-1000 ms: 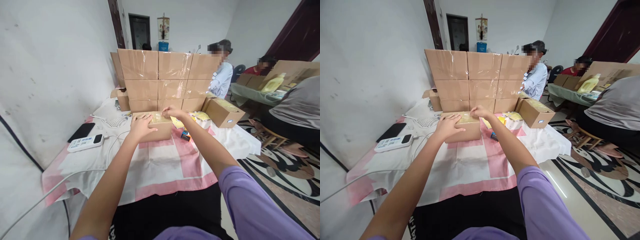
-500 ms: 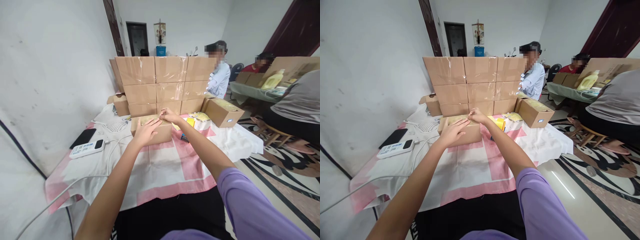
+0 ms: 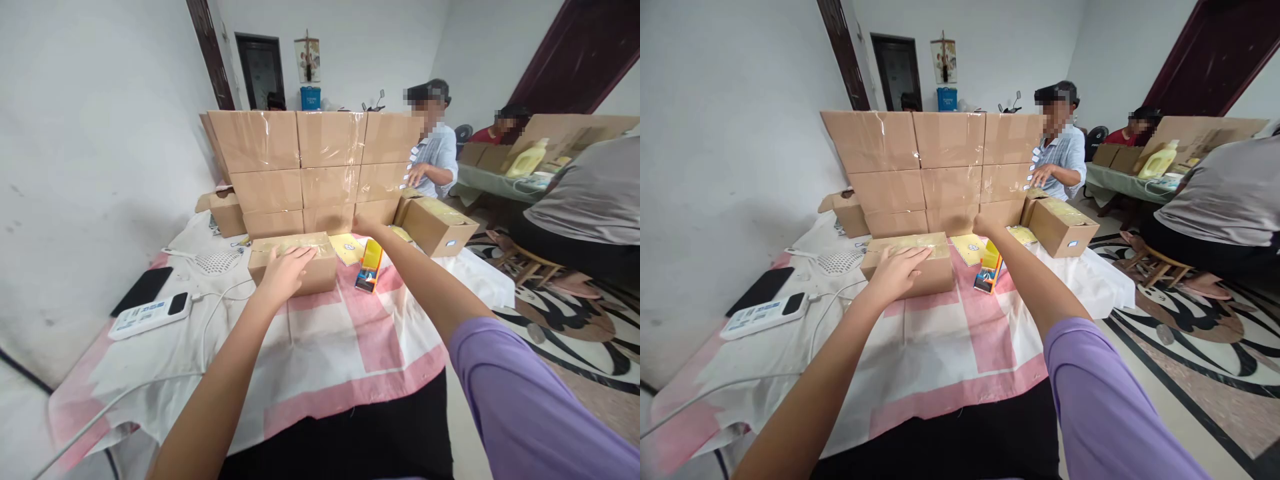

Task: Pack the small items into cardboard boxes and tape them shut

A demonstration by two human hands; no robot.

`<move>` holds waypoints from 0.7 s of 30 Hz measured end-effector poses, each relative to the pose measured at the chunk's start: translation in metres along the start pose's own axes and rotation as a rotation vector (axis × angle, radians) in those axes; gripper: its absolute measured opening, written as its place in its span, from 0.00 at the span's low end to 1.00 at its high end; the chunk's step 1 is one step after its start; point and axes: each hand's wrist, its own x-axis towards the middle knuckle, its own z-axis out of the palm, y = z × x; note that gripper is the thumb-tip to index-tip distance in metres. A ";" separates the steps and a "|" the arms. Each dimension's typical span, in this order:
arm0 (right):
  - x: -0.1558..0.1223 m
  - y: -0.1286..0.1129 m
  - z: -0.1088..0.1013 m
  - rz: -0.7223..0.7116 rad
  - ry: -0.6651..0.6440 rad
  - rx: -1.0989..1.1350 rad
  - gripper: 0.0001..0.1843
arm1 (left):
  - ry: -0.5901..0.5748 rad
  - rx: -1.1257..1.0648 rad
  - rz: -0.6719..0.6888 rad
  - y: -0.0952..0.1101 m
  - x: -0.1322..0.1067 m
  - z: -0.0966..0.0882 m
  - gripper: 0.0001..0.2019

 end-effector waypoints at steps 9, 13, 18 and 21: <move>0.050 0.031 0.005 -0.211 -0.440 -0.001 0.23 | -0.089 -0.023 -0.122 -0.007 0.021 -0.006 0.31; 0.071 0.030 0.022 -0.245 -0.512 -0.002 0.20 | -0.037 -0.010 -0.162 0.008 0.027 -0.011 0.20; 0.081 0.032 0.040 -0.324 -0.454 0.104 0.10 | 0.108 0.043 -0.141 0.030 0.037 -0.009 0.16; 0.068 0.033 0.024 -0.351 -0.338 0.244 0.07 | 0.145 -0.035 -0.101 0.049 0.046 -0.001 0.16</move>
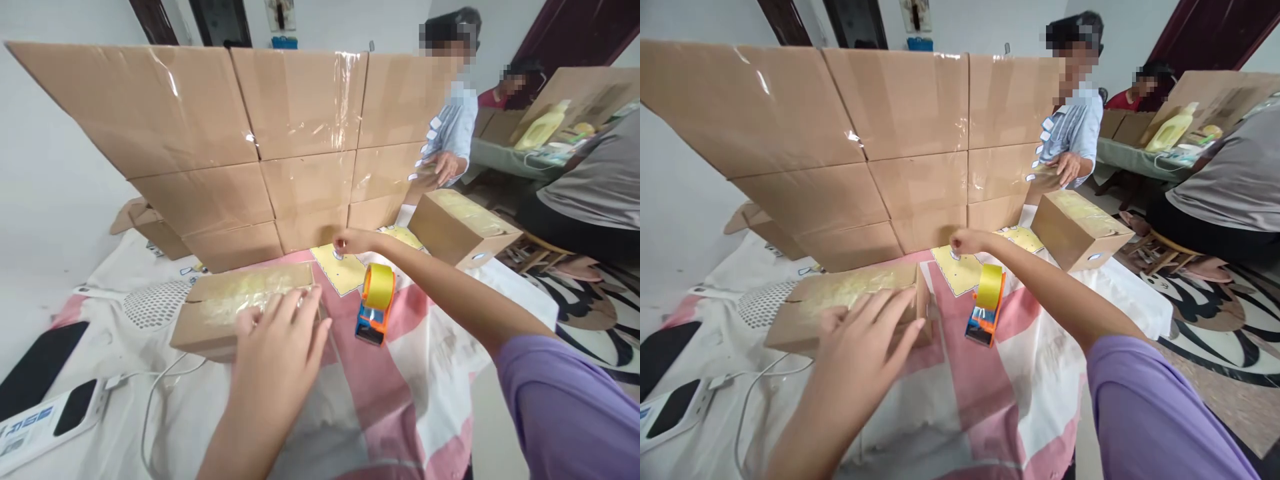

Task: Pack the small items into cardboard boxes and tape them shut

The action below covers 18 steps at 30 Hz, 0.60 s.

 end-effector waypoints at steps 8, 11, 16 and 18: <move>-0.097 -0.083 0.016 -0.239 0.206 0.774 0.12 | 0.236 -0.249 -0.315 0.026 0.021 0.026 0.14; -0.110 -0.097 0.024 -0.315 0.191 0.849 0.09 | 0.261 -0.267 -0.385 0.022 0.028 0.026 0.07; -0.107 -0.092 0.026 -0.406 0.171 0.864 0.06 | 0.165 -0.537 -0.503 0.013 0.033 0.021 0.12; -0.107 -0.090 0.029 -0.405 0.187 0.863 0.05 | 0.146 -0.598 -0.534 0.012 0.035 0.019 0.15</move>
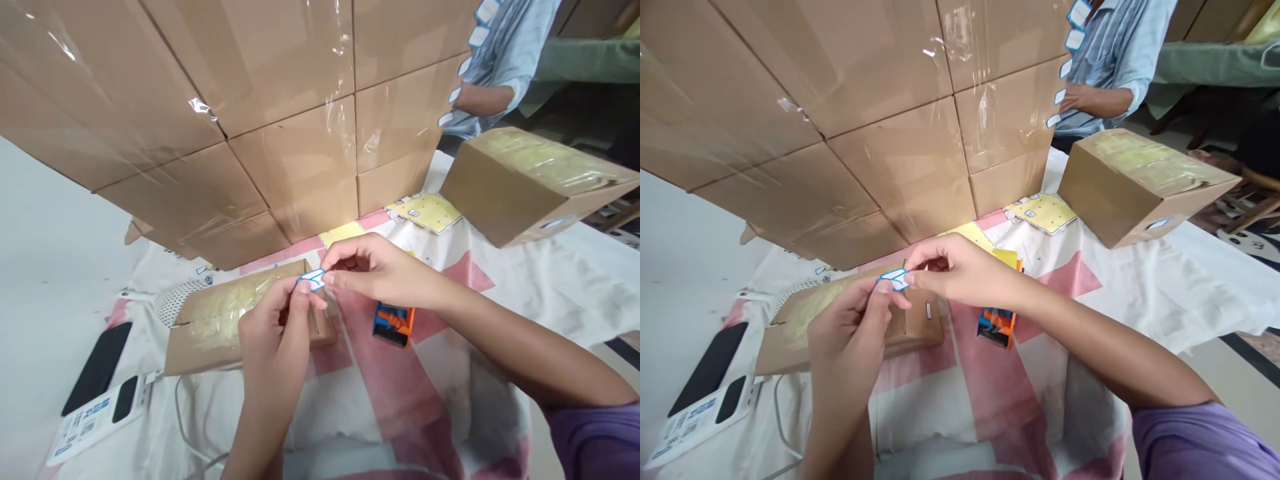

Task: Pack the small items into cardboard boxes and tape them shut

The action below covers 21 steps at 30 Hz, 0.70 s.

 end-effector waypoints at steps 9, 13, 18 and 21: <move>-0.008 0.005 0.012 -0.116 0.206 -0.171 0.06 | 0.073 -0.003 -0.019 -0.001 0.006 0.007 0.17; -0.011 0.006 0.014 -0.188 0.246 -0.361 0.10 | 0.061 0.027 -0.003 -0.007 0.004 0.005 0.14; -0.019 0.009 0.011 -0.254 0.336 -0.530 0.10 | 0.093 -0.013 0.019 -0.009 0.004 0.006 0.12; -0.025 0.007 0.013 -0.228 0.307 -0.458 0.10 | 0.084 -0.036 0.088 -0.010 0.003 0.010 0.11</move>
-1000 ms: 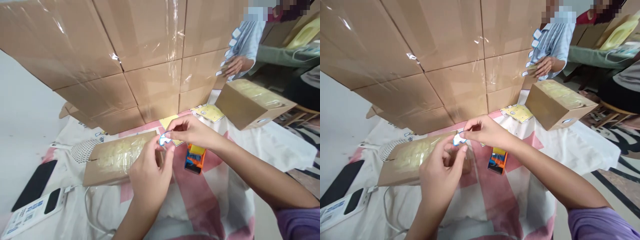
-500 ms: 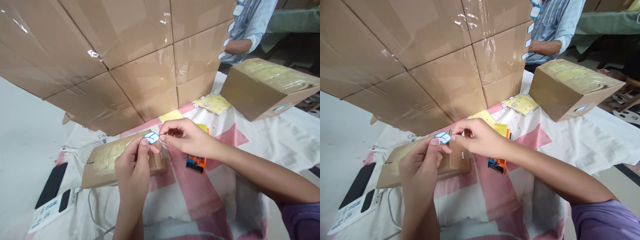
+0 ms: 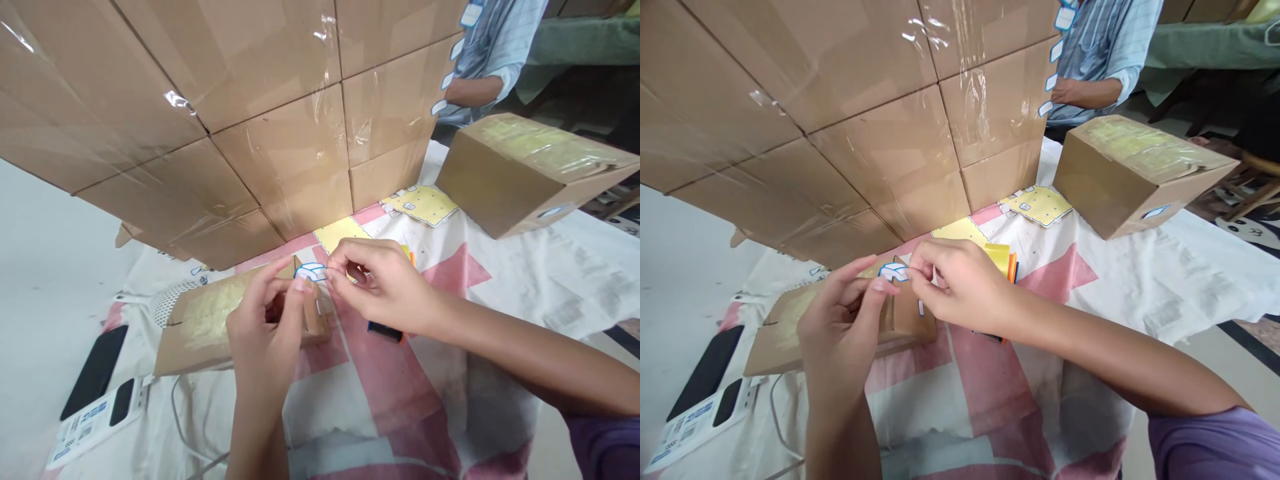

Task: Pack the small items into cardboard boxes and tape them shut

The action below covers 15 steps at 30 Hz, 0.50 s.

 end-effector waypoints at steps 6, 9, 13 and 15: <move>-0.010 -0.004 0.006 -0.112 -0.008 0.107 0.07 | 0.021 0.145 0.436 -0.009 -0.002 0.002 0.11; -0.013 -0.001 0.011 -0.187 -0.016 0.153 0.06 | 0.001 0.142 0.462 -0.010 -0.002 -0.001 0.09; -0.017 0.006 0.017 -0.253 0.007 0.200 0.06 | 0.041 0.134 0.399 -0.007 -0.003 -0.003 0.05; -0.018 0.008 0.019 -0.264 0.037 0.225 0.06 | 0.067 0.096 0.313 -0.005 -0.004 -0.002 0.04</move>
